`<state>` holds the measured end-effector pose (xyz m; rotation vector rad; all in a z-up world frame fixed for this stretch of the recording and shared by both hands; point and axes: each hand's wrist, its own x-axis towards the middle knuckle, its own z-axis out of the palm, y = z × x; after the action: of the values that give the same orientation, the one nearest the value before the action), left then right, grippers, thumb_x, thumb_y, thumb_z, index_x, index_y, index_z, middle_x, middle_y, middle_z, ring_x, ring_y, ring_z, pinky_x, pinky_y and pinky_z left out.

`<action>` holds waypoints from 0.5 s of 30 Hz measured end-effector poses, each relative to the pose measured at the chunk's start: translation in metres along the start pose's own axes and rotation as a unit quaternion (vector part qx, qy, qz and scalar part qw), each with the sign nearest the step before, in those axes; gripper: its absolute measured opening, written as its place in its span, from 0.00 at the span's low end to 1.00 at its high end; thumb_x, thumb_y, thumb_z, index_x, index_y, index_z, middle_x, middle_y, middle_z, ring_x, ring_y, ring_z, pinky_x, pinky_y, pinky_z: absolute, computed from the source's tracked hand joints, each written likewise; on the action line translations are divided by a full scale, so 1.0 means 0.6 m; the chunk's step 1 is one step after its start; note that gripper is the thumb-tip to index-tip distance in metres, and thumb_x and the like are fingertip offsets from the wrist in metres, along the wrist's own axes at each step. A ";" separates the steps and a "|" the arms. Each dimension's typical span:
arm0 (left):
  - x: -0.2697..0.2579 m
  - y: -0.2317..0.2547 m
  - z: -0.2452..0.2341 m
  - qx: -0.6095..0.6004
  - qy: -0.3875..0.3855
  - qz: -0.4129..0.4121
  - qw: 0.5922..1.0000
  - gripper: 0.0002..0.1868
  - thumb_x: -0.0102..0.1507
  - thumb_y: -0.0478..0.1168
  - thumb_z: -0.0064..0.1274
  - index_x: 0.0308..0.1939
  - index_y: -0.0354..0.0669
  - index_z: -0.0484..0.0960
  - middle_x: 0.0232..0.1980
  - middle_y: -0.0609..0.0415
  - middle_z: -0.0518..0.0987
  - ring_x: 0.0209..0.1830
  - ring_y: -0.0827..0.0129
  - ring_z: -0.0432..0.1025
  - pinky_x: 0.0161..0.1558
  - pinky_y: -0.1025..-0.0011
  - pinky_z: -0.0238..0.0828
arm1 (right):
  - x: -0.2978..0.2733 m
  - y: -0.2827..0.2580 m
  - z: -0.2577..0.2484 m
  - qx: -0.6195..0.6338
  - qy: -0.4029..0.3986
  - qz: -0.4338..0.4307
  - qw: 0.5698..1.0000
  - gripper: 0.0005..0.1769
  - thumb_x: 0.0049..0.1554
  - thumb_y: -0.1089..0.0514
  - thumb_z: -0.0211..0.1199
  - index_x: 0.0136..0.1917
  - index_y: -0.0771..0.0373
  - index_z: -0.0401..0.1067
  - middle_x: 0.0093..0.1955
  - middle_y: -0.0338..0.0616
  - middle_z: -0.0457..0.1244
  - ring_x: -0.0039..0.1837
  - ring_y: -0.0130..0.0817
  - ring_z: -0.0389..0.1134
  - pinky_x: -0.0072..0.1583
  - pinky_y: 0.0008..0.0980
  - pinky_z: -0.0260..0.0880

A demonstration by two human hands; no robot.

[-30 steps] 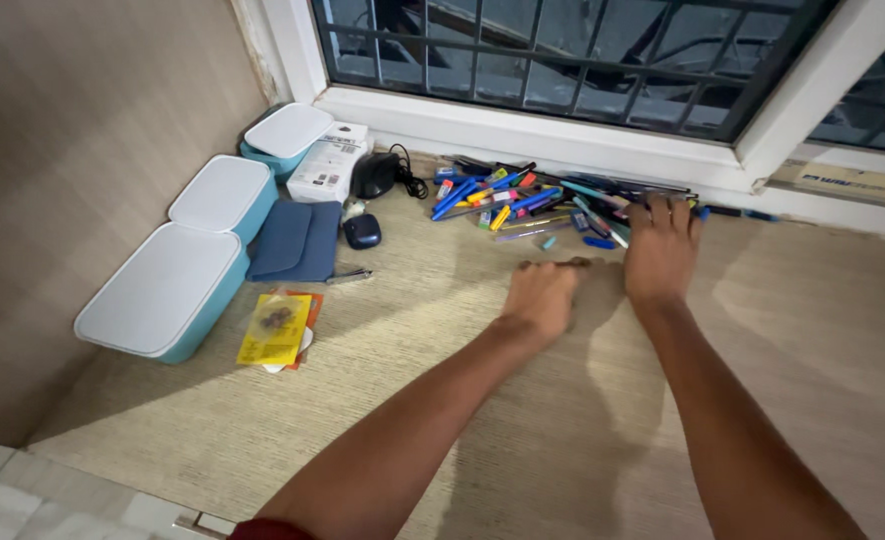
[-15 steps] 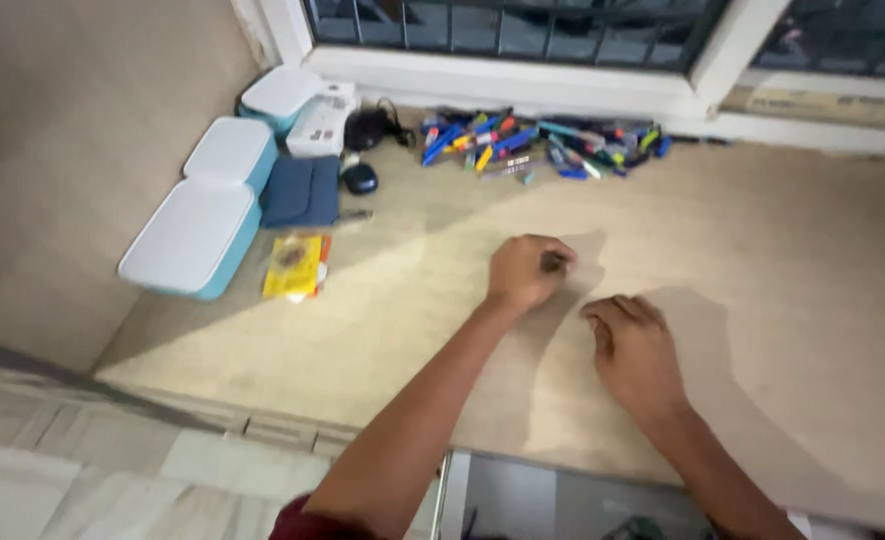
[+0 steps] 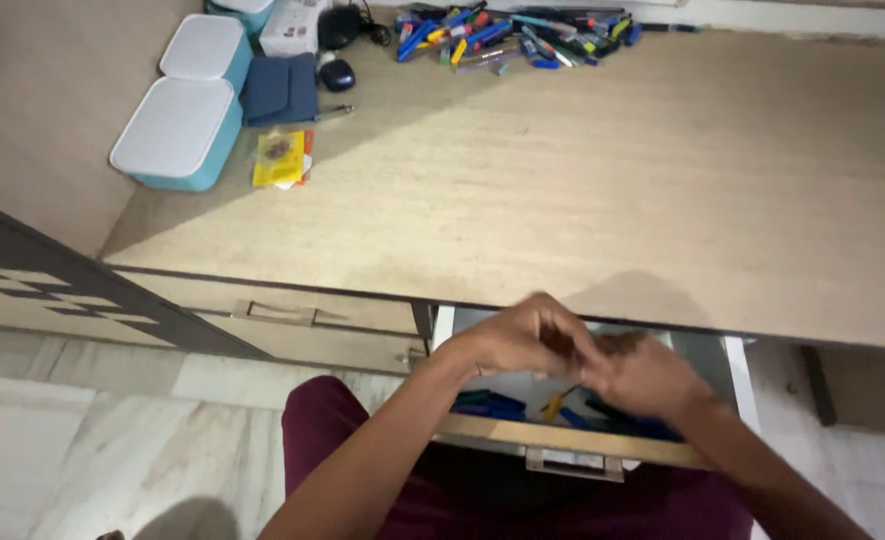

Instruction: The person repeatedly picks up pens and markers from a desk and places them into an open drawer. The person handles the items one at a time or in small groups, moving them from the desk surface into the drawer.

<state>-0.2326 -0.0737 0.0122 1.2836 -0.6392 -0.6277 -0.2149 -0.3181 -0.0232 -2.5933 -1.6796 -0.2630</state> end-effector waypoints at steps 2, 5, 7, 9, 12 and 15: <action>-0.003 -0.012 0.013 0.038 -0.088 -0.071 0.993 0.09 0.62 0.28 0.63 0.46 0.36 0.88 0.44 0.45 0.88 0.34 0.70 0.79 0.36 0.73 0.76 | -0.009 0.014 0.006 0.020 -0.047 0.059 0.997 0.20 0.45 0.62 0.66 0.53 0.66 0.76 0.55 0.51 0.67 0.49 0.46 0.73 0.49 0.41 0.76; 0.022 -0.044 0.027 0.179 -0.100 -0.141 0.969 0.10 0.60 0.33 0.65 0.45 0.41 0.88 0.42 0.49 0.88 0.35 0.70 0.80 0.38 0.70 0.76 | -0.018 0.006 0.009 0.031 -0.170 0.184 0.968 0.25 0.45 0.65 0.65 0.58 0.58 0.76 0.62 0.50 0.63 0.56 0.48 0.71 0.54 0.42 0.76; 0.040 -0.066 0.024 0.280 -0.067 -0.168 0.943 0.10 0.58 0.36 0.66 0.43 0.44 0.89 0.43 0.51 0.88 0.39 0.70 0.81 0.43 0.68 0.78 | -0.021 -0.006 0.006 0.030 -0.173 0.237 0.955 0.25 0.45 0.66 0.64 0.57 0.55 0.77 0.65 0.48 0.62 0.60 0.48 0.71 0.56 0.43 0.75; 0.056 -0.085 0.009 0.356 -0.037 -0.187 0.915 0.08 0.57 0.37 0.65 0.41 0.44 0.90 0.44 0.52 0.88 0.42 0.69 0.80 0.46 0.64 0.77 | -0.028 -0.017 0.000 0.026 -0.084 0.250 0.964 0.19 0.45 0.66 0.64 0.52 0.57 0.78 0.66 0.46 0.62 0.61 0.48 0.71 0.58 0.44 0.74; 0.088 -0.113 -0.001 0.478 -0.002 -0.249 0.842 0.09 0.59 0.38 0.62 0.43 0.45 0.90 0.45 0.45 0.85 0.42 0.60 0.79 0.44 0.58 0.77 | -0.038 -0.027 0.000 0.065 -0.152 0.376 0.912 0.21 0.47 0.64 0.65 0.54 0.53 0.78 0.71 0.39 0.60 0.60 0.46 0.71 0.63 0.48 0.70; 0.123 -0.135 0.008 0.561 0.016 -0.213 0.800 0.09 0.56 0.37 0.62 0.39 0.44 0.89 0.42 0.44 0.85 0.42 0.58 0.78 0.44 0.58 0.76 | -0.051 -0.027 0.009 0.118 -0.142 0.432 0.883 0.17 0.55 0.65 0.58 0.55 0.53 0.78 0.68 0.39 0.64 0.62 0.50 0.70 0.63 0.48 0.71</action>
<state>-0.1919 -0.1453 -0.0605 2.6061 -0.7160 -0.5813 -0.2413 -0.3383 -0.0346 -2.9437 -0.3880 0.3490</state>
